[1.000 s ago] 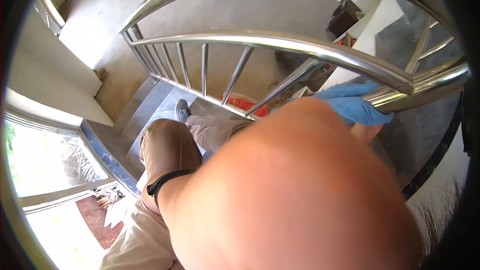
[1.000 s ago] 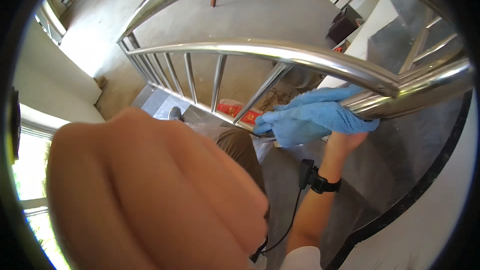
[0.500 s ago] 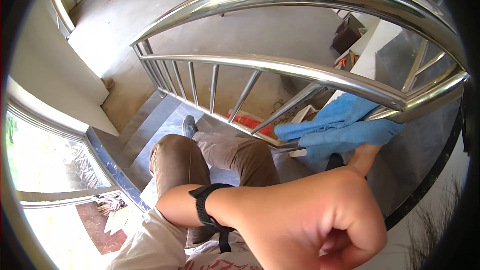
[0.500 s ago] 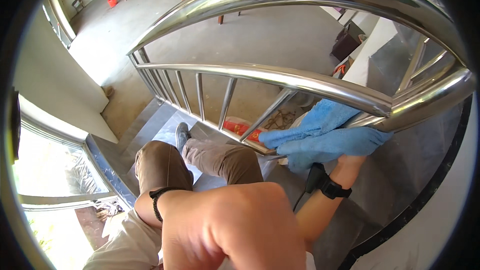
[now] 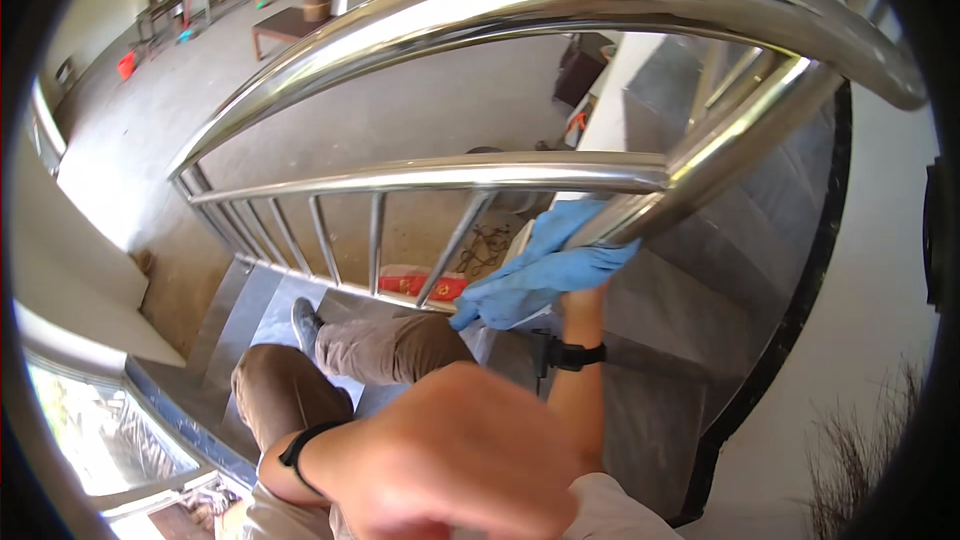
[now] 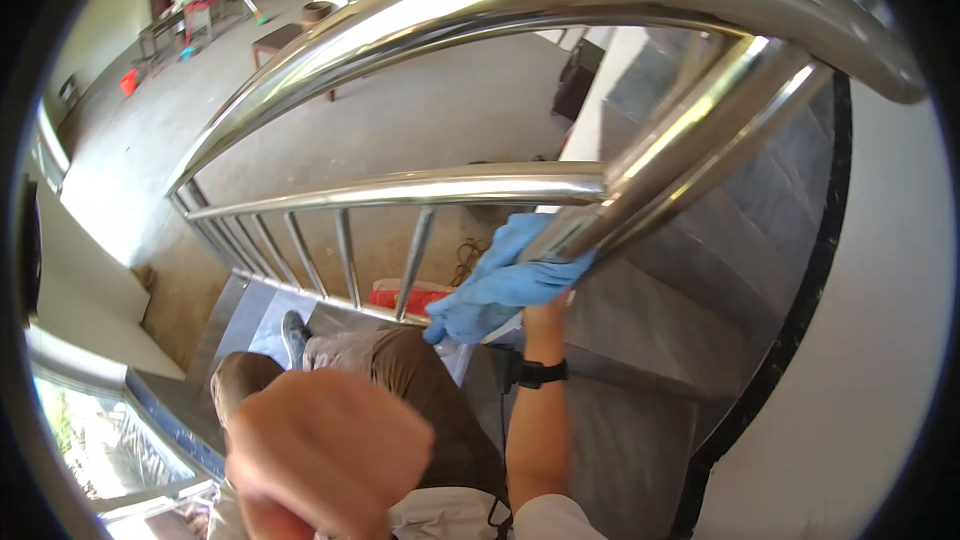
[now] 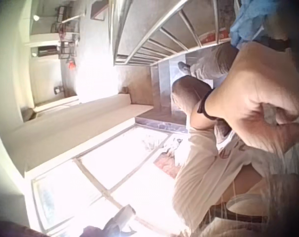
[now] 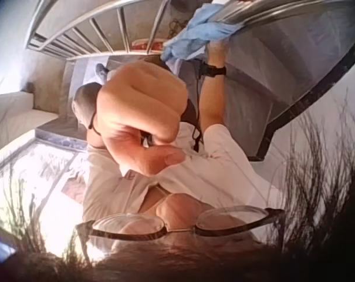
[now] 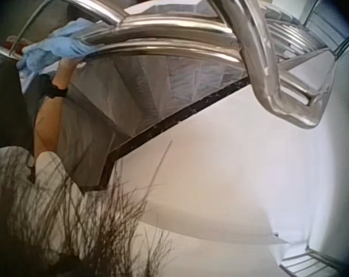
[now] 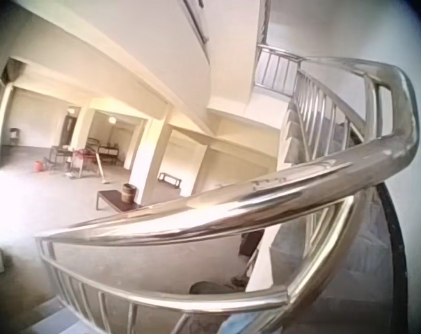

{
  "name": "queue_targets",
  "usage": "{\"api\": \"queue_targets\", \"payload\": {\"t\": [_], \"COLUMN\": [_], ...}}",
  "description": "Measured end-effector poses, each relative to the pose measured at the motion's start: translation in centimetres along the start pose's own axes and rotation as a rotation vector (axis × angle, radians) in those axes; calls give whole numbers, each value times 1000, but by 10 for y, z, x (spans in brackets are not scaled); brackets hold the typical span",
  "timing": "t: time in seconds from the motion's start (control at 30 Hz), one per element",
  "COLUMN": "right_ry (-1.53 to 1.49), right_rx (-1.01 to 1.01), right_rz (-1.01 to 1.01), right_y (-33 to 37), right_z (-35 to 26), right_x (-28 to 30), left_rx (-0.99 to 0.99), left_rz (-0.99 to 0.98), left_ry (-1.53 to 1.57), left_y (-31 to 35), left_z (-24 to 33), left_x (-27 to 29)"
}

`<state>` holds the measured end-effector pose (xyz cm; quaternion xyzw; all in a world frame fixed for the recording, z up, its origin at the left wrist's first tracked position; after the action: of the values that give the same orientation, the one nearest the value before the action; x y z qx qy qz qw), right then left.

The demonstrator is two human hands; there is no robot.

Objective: Cleaning a metal staircase railing with a cloth and spray bottle.

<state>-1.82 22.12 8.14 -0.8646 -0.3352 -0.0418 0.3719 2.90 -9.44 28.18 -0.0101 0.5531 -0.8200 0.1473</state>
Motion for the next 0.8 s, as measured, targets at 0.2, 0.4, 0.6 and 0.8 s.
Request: {"api": "queue_targets", "payload": {"t": [0.2,0.4,0.6,0.8], "right_ry": [-85,-453,-471,-456], "right_rx": [-46,-130,-213,-297], "right_rz": [24,105,135,33], "right_y": [23,52,76,97], "right_z": [-12,-7,-2,29], "right_x": [-14,-31,-42,-58], "left_rx": [-110,-151,-2,-23], "left_rz": [-58,-30,-206,-332], "left_ry": [-252,-327,-268,-205], "left_y": [-24,-21,-12,-15], "left_z": [41,50,41,36], "left_x": [-17,-17,-20,-23]}}
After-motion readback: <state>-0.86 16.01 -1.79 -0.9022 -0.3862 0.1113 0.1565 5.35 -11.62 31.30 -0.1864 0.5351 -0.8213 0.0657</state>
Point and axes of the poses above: each hand's wrist, its own y-axis away from the middle knuckle, its own x-axis out of the back of the hand, z = x × y, the point moved 10 cm from there along -y, towards the middle knuckle, and after that the axes turned 5 degrees about -x, right-handed, at the moved point
